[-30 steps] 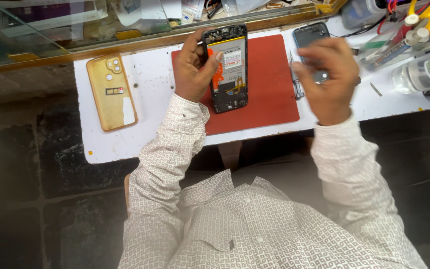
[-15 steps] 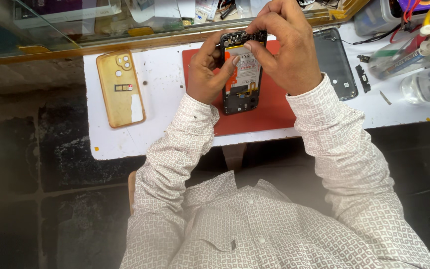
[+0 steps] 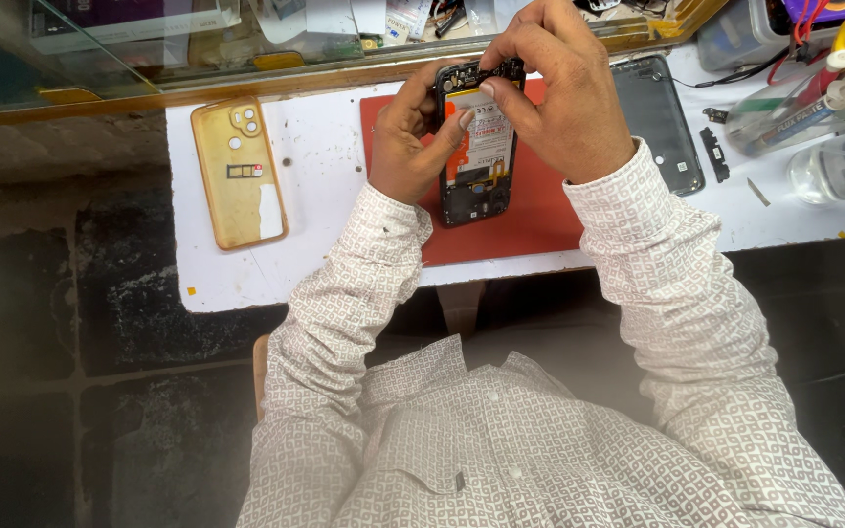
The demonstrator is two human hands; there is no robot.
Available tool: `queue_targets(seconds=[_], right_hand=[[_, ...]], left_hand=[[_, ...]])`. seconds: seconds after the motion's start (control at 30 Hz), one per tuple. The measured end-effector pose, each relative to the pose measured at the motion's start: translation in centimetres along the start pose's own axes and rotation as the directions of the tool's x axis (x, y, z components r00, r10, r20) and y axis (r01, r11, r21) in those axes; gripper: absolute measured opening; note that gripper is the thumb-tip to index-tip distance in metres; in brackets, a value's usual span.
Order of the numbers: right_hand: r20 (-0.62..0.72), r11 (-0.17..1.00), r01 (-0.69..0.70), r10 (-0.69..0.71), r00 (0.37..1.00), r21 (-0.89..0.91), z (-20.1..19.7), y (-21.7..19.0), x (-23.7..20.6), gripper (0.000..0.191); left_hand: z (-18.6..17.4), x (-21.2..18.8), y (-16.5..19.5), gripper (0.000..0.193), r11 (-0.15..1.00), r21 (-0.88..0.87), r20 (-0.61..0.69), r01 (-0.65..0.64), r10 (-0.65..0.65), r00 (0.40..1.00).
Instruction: The person repairs a smartphone at a workbench. They use a screwdriver on the opened phone, lift out the battery and internal board with their fingers, set small components on the mat, and brush the phone's interior with a toothbrush.
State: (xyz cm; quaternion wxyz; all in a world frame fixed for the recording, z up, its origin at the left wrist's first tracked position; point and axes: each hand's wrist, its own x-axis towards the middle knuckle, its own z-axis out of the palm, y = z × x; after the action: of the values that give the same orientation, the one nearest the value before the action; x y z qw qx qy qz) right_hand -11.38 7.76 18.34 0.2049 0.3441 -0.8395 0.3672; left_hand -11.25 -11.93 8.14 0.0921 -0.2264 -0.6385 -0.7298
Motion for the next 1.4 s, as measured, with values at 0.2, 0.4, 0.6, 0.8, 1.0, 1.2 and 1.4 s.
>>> queue_targets(seconds=[0.2, 0.4, 0.6, 0.8, 1.0, 1.2, 1.4], right_hand=[[0.034, 1.0, 0.015, -0.014, 0.999, -0.015, -0.3, 0.0, 0.3, 0.022], [0.101, 0.999, 0.021, -0.017, 0.995, -0.041, -0.1, -0.2, 0.8, 0.022], [0.102, 0.997, 0.048, -0.042, 0.994, -0.064, -0.3, -0.3, 0.8, 0.023], [0.14, 0.999, 0.018, -0.013, 0.99, -0.031, -0.1, -0.1, 1.1, 0.022], [0.119, 0.997, 0.021, -0.011, 0.993, -0.08, 0.1, 0.3, 1.5, 0.021], [0.067, 0.999, 0.044, -0.043, 0.997, -0.001, -0.3, 0.2, 0.7, 0.02], [0.064, 0.959, 0.189, -0.179, 0.982, -0.212, -0.5, 0.9, 0.0, 0.026]], left_hand=[[0.0, 0.1, 0.2, 0.048, 1.0, 0.008, 0.006, 0.002, -0.002, 1.0], [-0.7, -0.3, 0.2, 0.049, 1.0, -0.01, 0.009, 0.013, -0.013, 1.0], [-0.6, -0.3, 0.2, 0.048, 1.0, -0.018, 0.01, 0.011, -0.01, 1.0], [-1.0, -0.3, 0.4, 0.043, 0.999, -0.035, 0.02, 0.014, -0.013, 1.0], [-1.1, -0.2, 0.4, 0.043, 0.999, -0.016, 0.006, 0.028, -0.027, 1.0], [-1.1, -0.2, 0.0, 0.044, 1.0, -0.015, 0.006, 0.024, -0.024, 1.0], [-1.1, -0.3, -0.2, 0.046, 0.999, -0.026, -0.003, 0.031, -0.031, 1.0]])
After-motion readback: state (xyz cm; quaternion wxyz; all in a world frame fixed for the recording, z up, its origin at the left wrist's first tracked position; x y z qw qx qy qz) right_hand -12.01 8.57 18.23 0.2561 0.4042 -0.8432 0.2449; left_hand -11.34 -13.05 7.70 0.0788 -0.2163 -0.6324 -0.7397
